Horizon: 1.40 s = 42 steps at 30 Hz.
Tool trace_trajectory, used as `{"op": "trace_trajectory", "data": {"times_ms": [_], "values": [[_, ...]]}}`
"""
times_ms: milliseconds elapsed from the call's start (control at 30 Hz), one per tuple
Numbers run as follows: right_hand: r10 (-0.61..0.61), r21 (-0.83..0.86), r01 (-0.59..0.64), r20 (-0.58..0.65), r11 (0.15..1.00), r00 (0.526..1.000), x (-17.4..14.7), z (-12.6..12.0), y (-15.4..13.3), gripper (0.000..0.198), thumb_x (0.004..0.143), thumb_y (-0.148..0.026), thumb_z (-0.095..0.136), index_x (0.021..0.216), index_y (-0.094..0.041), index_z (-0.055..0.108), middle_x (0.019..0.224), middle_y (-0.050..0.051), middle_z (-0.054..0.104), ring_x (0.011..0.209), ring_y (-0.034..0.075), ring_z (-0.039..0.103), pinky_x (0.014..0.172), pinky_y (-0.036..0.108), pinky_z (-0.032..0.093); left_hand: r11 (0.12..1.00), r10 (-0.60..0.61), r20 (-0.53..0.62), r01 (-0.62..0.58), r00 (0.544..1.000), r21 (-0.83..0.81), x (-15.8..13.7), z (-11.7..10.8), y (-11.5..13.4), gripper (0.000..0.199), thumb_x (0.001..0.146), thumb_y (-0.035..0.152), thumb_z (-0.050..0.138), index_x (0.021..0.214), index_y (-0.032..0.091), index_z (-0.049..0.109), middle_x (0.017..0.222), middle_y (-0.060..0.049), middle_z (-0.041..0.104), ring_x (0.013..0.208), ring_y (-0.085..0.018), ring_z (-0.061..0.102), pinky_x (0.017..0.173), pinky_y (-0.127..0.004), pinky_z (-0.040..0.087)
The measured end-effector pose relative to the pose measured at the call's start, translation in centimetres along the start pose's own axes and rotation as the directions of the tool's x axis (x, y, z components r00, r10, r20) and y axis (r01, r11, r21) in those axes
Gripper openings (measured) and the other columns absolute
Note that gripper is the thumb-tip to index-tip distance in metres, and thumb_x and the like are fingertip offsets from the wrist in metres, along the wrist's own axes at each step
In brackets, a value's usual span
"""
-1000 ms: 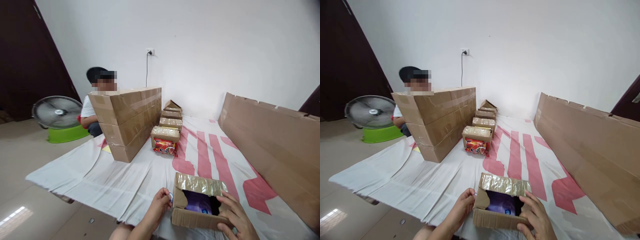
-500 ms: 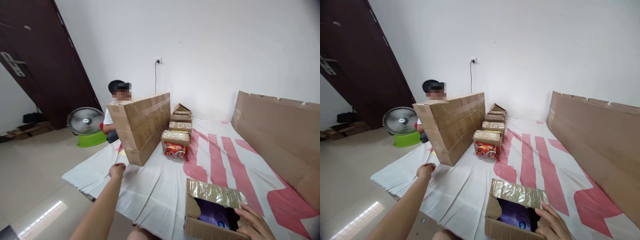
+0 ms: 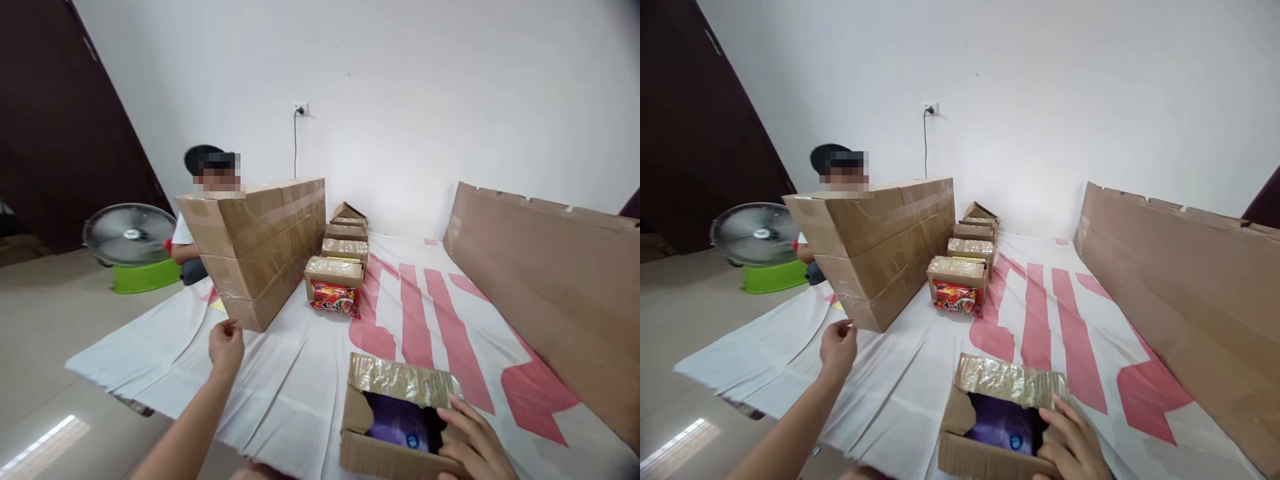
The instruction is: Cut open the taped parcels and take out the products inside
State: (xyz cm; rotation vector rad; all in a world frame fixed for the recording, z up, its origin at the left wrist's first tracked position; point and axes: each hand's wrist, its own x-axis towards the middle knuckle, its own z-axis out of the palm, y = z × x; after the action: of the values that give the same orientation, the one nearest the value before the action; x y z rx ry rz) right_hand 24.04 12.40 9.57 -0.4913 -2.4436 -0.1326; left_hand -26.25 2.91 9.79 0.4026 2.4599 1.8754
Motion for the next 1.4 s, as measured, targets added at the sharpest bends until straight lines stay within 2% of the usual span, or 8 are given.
{"op": "trace_trajectory", "data": {"times_ms": [133,300,433,633,867,967,1233,1400], "values": [[-0.029,-0.013,0.03,0.048,0.999,0.998,1.8,-1.0,-1.7,0.018,0.079,-0.045,0.067,0.084,-0.028,0.067,0.118,0.004,0.067,0.119,0.029,0.054,0.089,0.038,0.051,0.964,0.234,0.305,-0.178,0.923,-0.2,-8.9,2.1,3.0,0.026,0.072,0.044,0.065,0.082,0.02,0.061,0.075,-0.001,0.06,0.075,-0.019,0.057,0.073,-0.03,0.049],[-0.074,-0.09,0.079,0.06,0.993,0.995,2.6,-2.2,-2.2,0.029,0.078,-0.052,0.066,0.093,-0.027,0.068,0.107,0.005,0.071,0.107,0.026,0.061,0.083,0.034,0.052,0.799,0.6,0.738,-0.278,0.309,-0.533,-16.6,1.9,8.1,0.015,0.076,0.035,0.065,0.07,0.022,0.071,0.069,-0.008,0.066,0.071,-0.024,0.057,0.077,-0.039,0.044],[-0.152,-0.093,0.156,0.04,0.983,0.988,3.2,-3.2,-2.3,0.036,0.079,-0.049,0.067,0.103,-0.023,0.065,0.091,0.003,0.074,0.085,0.02,0.067,0.077,0.029,0.054,0.749,0.614,0.774,-0.425,0.155,-0.509,-17.9,1.1,10.5,0.009,0.074,0.024,0.068,0.073,0.028,0.076,0.077,-0.008,0.07,0.089,-0.031,0.061,0.097,-0.048,0.036],[-0.15,0.108,0.133,0.166,0.985,0.975,4.2,-2.2,-3.1,0.023,0.093,-0.034,0.05,0.11,-0.02,0.058,0.09,0.005,0.073,0.079,0.018,0.068,0.075,0.027,0.053,0.85,0.463,0.845,-0.406,0.267,-0.336,-16.9,2.4,9.9,0.075,0.053,0.004,0.067,0.122,0.033,0.062,0.149,-0.004,0.041,0.141,-0.037,0.024,0.115,-0.052,0.012],[-0.043,0.249,-0.072,0.427,0.966,0.903,5.5,-0.4,-3.5,0.015,0.088,-0.019,0.048,0.083,-0.021,0.061,0.092,0.002,0.072,0.087,0.017,0.066,0.081,0.026,0.049,0.948,0.309,0.796,-0.099,0.521,-0.303,-16.3,5.8,7.0,0.019,0.072,0.039,0.066,0.073,0.02,0.068,0.072,-0.002,0.065,0.072,-0.021,0.059,0.068,-0.029,0.045],[0.03,0.294,-0.257,0.604,0.921,0.797,7.9,-1.4,-3.8,0.021,0.086,-0.014,0.046,0.091,-0.022,0.065,0.096,0.001,0.071,0.086,0.014,0.066,0.079,0.022,0.049,0.948,0.222,0.74,0.037,0.635,-0.316,-16.3,6.5,6.2,0.045,0.072,0.06,0.062,0.055,0.019,0.052,0.052,0.004,0.049,0.053,-0.014,0.046,0.053,-0.024,0.036],[0.229,0.027,-0.38,0.758,0.925,0.61,11.9,-0.3,-3.7,0.069,0.053,-0.039,0.086,0.116,-0.023,0.063,0.119,0.007,0.064,0.1,0.027,0.064,0.084,0.033,0.05,0.86,0.097,0.743,0.32,0.662,-0.398,-17.1,7.1,5.2,0.055,0.063,0.062,0.071,0.097,0.024,0.051,0.054,0.008,0.053,0.048,-0.013,0.053,0.049,-0.022,0.037],[0.193,-0.11,-0.176,0.795,0.978,0.575,11.8,0.7,-3.6,0.019,0.072,-0.022,0.068,0.09,-0.022,0.072,0.099,0.003,0.068,0.082,0.023,0.068,0.069,0.03,0.049,0.815,0.156,0.716,0.322,0.681,-0.483,-17.6,7.1,5.1,0.054,0.07,0.058,0.068,0.107,0.026,0.046,0.064,0.006,0.058,0.058,-0.014,0.057,0.058,-0.024,0.043]]}}
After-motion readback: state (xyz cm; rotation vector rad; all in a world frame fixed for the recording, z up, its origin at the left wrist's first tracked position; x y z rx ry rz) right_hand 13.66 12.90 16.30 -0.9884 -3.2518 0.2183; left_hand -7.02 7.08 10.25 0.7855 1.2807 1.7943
